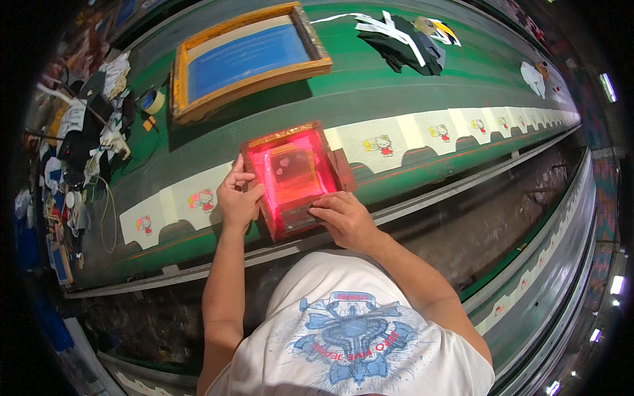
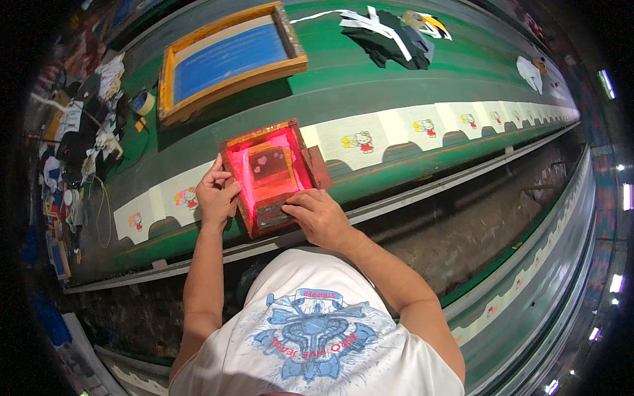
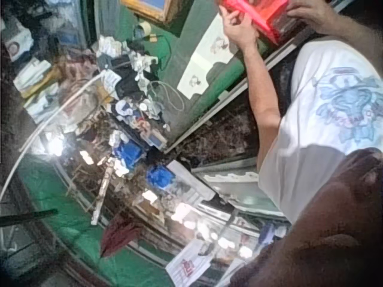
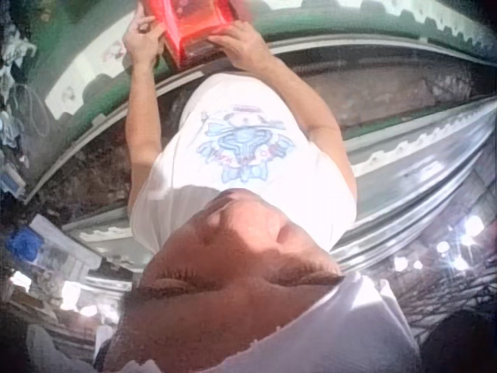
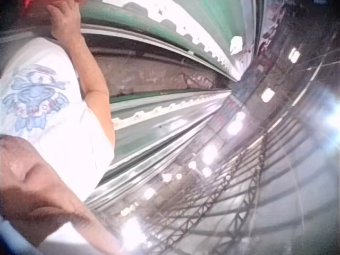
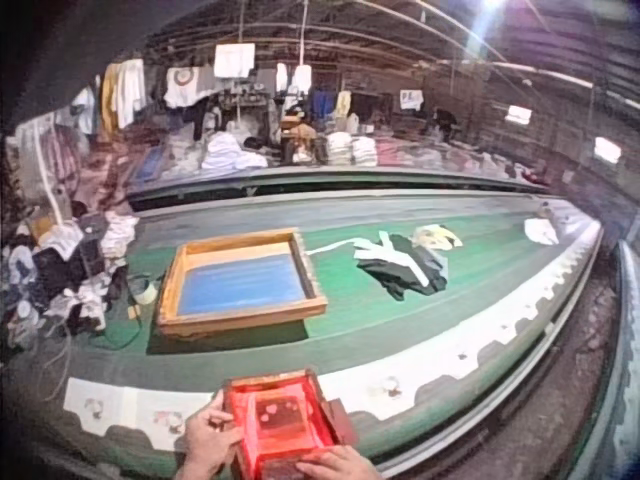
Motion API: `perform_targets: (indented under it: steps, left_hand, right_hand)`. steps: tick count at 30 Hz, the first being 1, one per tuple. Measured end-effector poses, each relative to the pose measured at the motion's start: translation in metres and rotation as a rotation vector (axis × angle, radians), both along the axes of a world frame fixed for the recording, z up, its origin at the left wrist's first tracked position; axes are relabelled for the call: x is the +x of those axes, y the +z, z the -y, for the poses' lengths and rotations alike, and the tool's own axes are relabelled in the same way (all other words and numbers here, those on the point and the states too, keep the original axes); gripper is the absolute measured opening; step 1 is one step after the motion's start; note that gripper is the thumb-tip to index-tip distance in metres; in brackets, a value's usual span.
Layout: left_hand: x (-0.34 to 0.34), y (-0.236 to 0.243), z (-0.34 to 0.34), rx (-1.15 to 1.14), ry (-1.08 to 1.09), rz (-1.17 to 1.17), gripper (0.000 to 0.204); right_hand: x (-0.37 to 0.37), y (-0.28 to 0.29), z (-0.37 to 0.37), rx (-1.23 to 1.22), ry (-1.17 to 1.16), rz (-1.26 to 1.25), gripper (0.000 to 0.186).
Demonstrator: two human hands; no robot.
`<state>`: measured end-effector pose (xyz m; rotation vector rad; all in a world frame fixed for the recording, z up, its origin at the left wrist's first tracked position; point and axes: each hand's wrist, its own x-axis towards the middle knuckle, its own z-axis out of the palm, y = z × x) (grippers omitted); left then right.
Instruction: The person holds a red mesh screen frame and rubs its surface with a small tool or cloth while standing at a long green workbench. The person then walks along the bench and places the frame on a cluttered table.
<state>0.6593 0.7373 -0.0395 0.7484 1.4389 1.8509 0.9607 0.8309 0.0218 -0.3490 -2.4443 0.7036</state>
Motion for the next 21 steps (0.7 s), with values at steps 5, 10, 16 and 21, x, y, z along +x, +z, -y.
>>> perform_targets:
  steps: [5, 10, 16, 21]
  left_hand:
    - [0.059, 0.006, -0.051, 0.041, -0.001, -0.025, 0.026]
    - [0.125, -0.004, -0.112, 0.015, -0.011, 0.001, 0.026]
    - [0.171, -0.009, -0.152, -0.095, -0.001, 0.049, 0.026]
    - [0.178, -0.004, -0.156, -0.159, 0.000, 0.102, 0.026]
  right_hand:
    - [0.057, -0.004, -0.041, -0.049, -0.041, -0.059, 0.050]
    - [0.128, -0.012, -0.095, -0.051, -0.083, -0.066, 0.052]
    - [0.183, -0.014, -0.144, -0.091, -0.037, -0.068, 0.057]
    - [0.199, -0.012, -0.164, -0.149, 0.040, -0.096, 0.059]
